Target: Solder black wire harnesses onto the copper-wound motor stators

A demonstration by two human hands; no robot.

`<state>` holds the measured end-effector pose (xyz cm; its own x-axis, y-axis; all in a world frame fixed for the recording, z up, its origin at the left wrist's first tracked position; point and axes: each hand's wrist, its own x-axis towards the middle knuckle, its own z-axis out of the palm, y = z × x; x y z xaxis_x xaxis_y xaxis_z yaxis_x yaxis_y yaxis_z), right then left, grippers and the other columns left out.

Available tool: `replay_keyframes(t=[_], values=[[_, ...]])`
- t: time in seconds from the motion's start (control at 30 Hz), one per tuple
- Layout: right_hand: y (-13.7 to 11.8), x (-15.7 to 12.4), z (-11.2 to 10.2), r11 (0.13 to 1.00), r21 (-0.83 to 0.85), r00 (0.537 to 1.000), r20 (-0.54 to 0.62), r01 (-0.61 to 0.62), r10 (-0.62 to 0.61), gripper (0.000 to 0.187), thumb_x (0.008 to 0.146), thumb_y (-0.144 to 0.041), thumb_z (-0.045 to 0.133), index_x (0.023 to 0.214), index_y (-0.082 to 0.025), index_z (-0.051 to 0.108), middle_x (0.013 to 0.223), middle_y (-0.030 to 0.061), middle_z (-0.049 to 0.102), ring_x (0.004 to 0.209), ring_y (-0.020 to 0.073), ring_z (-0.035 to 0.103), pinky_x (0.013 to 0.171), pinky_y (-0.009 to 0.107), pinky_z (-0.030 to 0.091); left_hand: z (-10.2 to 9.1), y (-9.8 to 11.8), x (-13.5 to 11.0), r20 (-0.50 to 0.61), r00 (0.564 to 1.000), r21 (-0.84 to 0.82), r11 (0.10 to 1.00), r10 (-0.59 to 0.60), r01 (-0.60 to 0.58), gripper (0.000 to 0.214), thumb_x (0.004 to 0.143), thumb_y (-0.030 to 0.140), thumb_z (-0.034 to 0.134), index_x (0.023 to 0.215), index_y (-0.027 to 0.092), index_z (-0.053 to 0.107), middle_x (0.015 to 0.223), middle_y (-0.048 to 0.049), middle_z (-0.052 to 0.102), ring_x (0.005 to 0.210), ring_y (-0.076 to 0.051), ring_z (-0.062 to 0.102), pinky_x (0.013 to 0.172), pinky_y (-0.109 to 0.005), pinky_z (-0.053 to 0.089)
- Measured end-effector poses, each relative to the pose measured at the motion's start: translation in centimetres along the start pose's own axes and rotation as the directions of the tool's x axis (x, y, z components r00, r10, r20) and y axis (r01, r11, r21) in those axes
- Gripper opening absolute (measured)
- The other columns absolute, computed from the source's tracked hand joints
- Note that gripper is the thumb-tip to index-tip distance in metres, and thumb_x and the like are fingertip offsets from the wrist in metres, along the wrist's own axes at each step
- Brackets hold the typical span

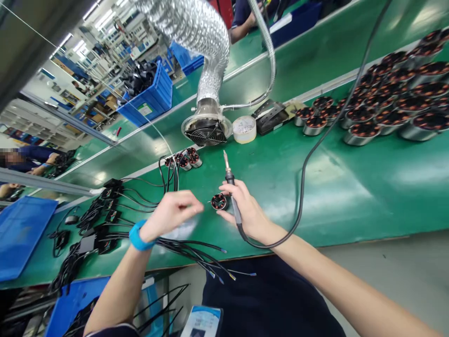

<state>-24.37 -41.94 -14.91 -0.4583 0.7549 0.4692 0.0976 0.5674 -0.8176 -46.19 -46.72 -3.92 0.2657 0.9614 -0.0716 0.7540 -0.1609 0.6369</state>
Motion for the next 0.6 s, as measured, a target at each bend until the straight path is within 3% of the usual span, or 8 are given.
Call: replay_keyframes(t=[0.1,0.2,0.3,0.5,0.6], values=[[-0.2,0.3,0.2,1.000,0.012,1.000,0.005,-0.012,0.012,0.054,0.087,-0.027,0.070,0.133,-0.031,0.042,0.131,0.0102,0.045,0.105,0.0252,0.065,0.098,0.047,0.056,2.5,0.2,-4.0,0.194,0.980,-0.001,0.999,0.054,-0.054,0.023,0.091,0.039,0.064,0.096,0.021,0.076,0.091,-0.0048,0.069,0.082,-0.015,0.065,0.079,-0.024,0.049],[-0.5,0.7,0.5,1.000,0.000,1.000,-0.002,-0.007,0.007,0.052,0.088,-0.027,0.069,0.133,-0.030,0.044,0.129,0.0105,0.046,0.101,0.0245,0.066,0.097,0.047,0.056,5.3,0.0,-5.7,0.226,0.970,0.183,0.974,0.091,-0.134,0.025,0.094,0.040,0.059,0.100,0.019,0.072,0.097,-0.0056,0.066,0.081,-0.015,0.064,0.074,-0.025,0.049],[-0.4,1.1,0.7,1.000,-0.025,1.000,-0.015,0.009,-0.009,0.053,0.087,-0.029,0.071,0.133,-0.028,0.044,0.126,0.0111,0.048,0.098,0.0245,0.067,0.094,0.048,0.057,6.9,-0.5,-5.8,0.213,0.970,0.329,0.926,0.120,-0.187,0.029,0.102,0.036,0.044,0.098,0.018,0.067,0.099,-0.0062,0.065,0.080,-0.015,0.063,0.070,-0.025,0.048],[0.8,1.7,1.3,0.996,-0.083,0.999,-0.004,0.035,-0.036,0.058,0.084,-0.036,0.073,0.134,-0.027,0.046,0.122,0.0117,0.052,0.095,0.0258,0.069,0.089,0.047,0.060,6.8,-0.9,-5.7,-0.042,0.998,0.288,0.957,0.047,-0.033,0.030,0.104,0.038,0.038,0.111,0.019,0.059,0.106,-0.0077,0.064,0.090,-0.017,0.065,0.077,-0.028,0.052],[1.0,2.0,1.4,0.992,-0.116,0.998,-0.019,0.057,-0.059,0.060,0.084,-0.039,0.074,0.135,-0.029,0.046,0.119,0.0117,0.054,0.091,0.0262,0.070,0.088,0.046,0.060,5.2,-1.3,-7.1,0.019,0.999,0.361,0.932,0.042,-0.046,0.032,0.103,0.041,0.039,0.114,0.020,0.060,0.111,-0.0073,0.061,0.083,-0.016,0.065,0.071,-0.027,0.052]])
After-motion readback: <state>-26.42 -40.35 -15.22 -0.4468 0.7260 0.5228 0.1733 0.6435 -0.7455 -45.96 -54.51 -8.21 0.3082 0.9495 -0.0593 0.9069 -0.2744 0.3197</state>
